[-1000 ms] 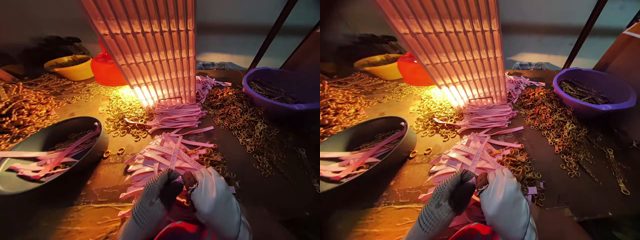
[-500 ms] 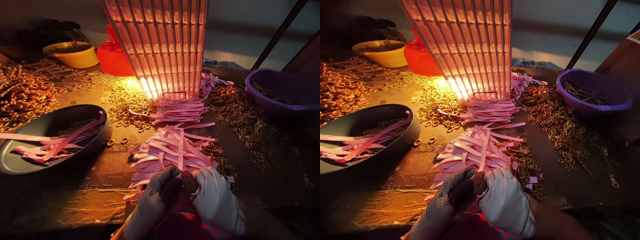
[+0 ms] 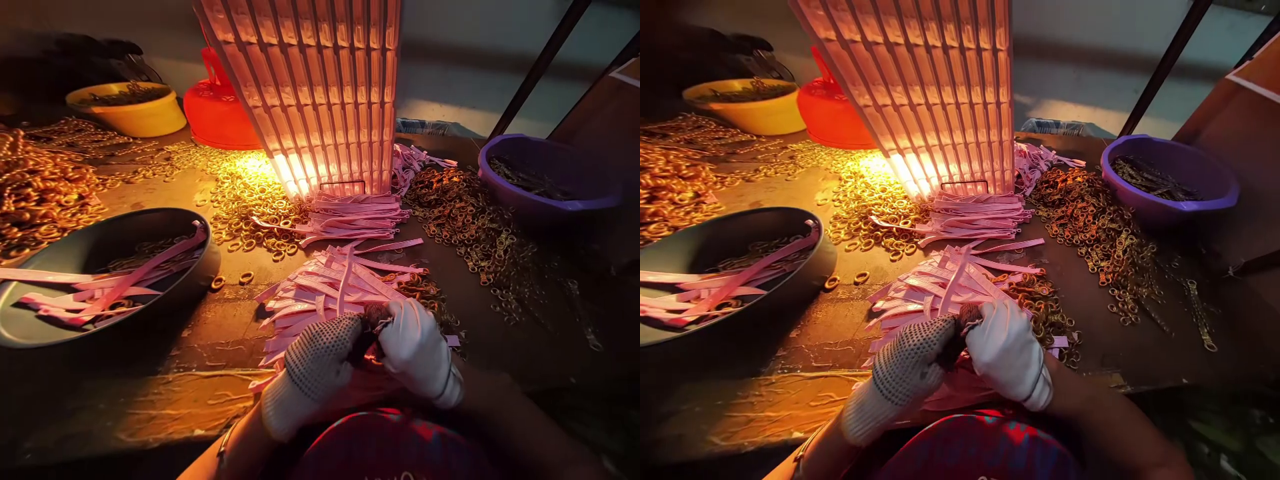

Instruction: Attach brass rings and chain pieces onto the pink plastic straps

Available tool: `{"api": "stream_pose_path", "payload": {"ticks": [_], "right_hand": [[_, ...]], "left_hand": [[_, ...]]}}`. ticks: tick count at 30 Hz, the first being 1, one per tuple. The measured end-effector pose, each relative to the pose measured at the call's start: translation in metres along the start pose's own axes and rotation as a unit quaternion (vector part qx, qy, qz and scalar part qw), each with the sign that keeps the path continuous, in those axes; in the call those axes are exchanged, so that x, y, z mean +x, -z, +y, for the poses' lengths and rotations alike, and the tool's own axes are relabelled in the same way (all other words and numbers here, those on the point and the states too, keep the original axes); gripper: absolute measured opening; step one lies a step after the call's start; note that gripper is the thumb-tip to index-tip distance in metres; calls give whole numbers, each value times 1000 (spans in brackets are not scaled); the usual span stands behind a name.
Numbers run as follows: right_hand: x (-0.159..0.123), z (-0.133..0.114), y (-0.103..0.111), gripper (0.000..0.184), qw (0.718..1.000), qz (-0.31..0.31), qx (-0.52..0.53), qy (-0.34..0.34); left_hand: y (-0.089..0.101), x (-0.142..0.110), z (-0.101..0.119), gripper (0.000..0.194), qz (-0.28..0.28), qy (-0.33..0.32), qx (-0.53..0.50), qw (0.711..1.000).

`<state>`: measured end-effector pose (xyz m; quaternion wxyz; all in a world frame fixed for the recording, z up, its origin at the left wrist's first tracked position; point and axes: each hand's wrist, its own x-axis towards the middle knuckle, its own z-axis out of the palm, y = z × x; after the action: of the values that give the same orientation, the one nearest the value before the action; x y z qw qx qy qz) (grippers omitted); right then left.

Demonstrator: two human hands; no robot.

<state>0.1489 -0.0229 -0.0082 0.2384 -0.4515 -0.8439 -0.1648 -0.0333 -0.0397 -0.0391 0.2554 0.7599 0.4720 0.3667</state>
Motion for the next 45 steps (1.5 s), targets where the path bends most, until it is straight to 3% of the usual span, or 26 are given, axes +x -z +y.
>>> {"api": "stream_pose_path", "payload": {"ticks": [3, 6, 9, 12, 18, 23, 28, 31, 34, 40, 42, 45], "right_hand": [[3, 7, 12, 17, 999, -35, 1, 35], [9, 12, 29, 33, 987, -152, 6, 48], [16, 16, 34, 25, 963, -267, -26, 31], [20, 18, 30, 11, 945, -319, -4, 73], [19, 19, 23, 18, 948, -277, 23, 153], [23, 23, 16, 18, 965, -237, 26, 108], [19, 31, 2, 19, 997, -67, 14, 39], [13, 34, -5, 20, 999, -9, 6, 50], [8, 41, -11, 18, 994, -28, 12, 103], [19, 54, -14, 18, 965, -155, 54, 206], [28, 55, -7, 21, 957, -193, 38, 213], [38, 58, 9, 22, 960, -232, 16, 155]], "left_hand": [[-1, 8, 0, 20, -4, 82, -68, 994], [0, 12, 6, 24, -14, 159, -117, 980], [-2, 10, 8, 21, -13, 141, -110, 984], [-5, 7, 8, 21, -3, 128, -74, 989], [-1, 20, 14, 22, -31, 82, -46, 995], [8, 37, 22, 24, -4, 69, -1, 998], [7, 44, 30, 28, 35, 133, 10, 990], [0, 44, 33, 28, 35, 157, -36, 986], [-7, 41, 34, 28, 40, 161, -62, 984], [-11, 46, 26, 27, 13, 125, -36, 991], [-1, 53, 20, 22, -22, 93, -26, 995], [29, 63, 6, 18, -46, 66, -2, 997]]}}
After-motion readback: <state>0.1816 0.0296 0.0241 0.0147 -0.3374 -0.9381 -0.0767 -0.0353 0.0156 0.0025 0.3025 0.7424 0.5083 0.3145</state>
